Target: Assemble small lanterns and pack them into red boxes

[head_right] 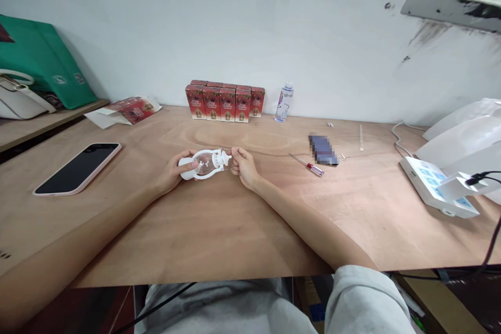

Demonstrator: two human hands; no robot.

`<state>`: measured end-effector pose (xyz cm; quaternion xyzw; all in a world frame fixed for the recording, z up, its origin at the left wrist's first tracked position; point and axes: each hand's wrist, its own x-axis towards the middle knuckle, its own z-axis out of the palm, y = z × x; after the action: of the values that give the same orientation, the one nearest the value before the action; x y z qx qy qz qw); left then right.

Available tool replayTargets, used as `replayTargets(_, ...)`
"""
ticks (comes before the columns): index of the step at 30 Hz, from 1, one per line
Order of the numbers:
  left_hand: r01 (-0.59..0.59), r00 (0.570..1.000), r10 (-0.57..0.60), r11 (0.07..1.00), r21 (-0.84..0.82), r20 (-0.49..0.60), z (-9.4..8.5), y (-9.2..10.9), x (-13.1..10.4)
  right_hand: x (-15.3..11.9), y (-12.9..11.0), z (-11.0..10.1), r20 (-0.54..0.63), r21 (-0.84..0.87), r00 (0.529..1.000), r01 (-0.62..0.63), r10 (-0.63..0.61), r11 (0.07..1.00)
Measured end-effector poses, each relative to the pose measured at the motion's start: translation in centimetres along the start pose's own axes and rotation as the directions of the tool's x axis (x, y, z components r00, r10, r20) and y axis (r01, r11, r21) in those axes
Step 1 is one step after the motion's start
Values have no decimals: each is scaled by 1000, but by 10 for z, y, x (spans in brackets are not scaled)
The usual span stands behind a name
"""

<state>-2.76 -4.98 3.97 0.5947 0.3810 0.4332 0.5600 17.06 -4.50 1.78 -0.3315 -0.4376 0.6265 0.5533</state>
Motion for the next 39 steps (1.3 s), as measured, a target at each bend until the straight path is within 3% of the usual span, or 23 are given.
replayTargets(25, -13, 999, 14, 999, 47, -32, -2, -4, 0, -4, -3, 3, -41, -39, 999, -29, 28, 999)
replayTargets(39, -22, 999, 21, 1000, -22, -41, -2, -5, 1, -2, 0, 1, -40, -37, 999, -28, 26, 999)
